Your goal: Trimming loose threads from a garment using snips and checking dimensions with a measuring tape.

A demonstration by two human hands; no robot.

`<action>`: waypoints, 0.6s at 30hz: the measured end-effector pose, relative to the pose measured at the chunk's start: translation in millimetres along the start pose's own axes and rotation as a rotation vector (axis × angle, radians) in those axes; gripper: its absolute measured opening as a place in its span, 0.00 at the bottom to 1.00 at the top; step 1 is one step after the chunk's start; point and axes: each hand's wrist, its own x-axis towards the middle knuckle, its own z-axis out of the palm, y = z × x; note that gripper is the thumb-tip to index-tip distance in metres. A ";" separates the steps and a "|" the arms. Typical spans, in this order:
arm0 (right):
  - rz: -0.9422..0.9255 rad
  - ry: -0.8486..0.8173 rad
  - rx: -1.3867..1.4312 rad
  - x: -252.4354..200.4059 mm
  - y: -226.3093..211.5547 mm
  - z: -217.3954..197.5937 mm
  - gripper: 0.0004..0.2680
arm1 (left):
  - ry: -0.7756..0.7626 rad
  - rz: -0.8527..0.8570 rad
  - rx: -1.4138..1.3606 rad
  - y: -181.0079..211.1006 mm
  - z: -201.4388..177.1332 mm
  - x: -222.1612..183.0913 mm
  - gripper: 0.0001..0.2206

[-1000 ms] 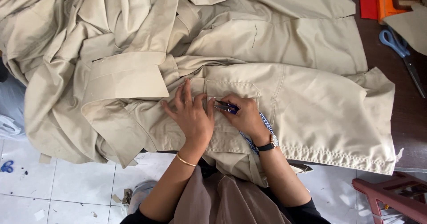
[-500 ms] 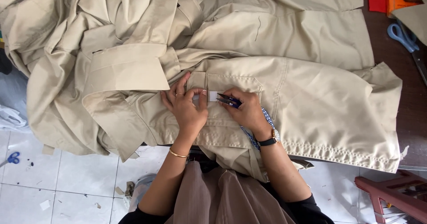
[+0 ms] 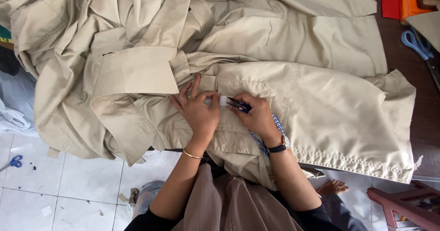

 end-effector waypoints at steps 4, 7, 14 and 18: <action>0.013 -0.007 0.015 -1.2 3.2 0.8 0.07 | -0.011 -0.045 -0.087 -0.9 -1.8 -1.9 0.04; 0.043 -0.009 0.015 -2.5 5.8 2.2 0.06 | -0.032 -0.068 -0.137 0.3 -5.0 -1.6 0.04; 0.037 -0.010 -0.101 -5.8 6.8 5.7 0.07 | -0.009 -0.043 -0.235 -12.1 0.4 -3.6 0.03; -0.009 -0.052 -0.284 -8.1 10.1 8.7 0.08 | -0.031 -0.025 -0.324 -12.6 -5.5 -3.4 0.03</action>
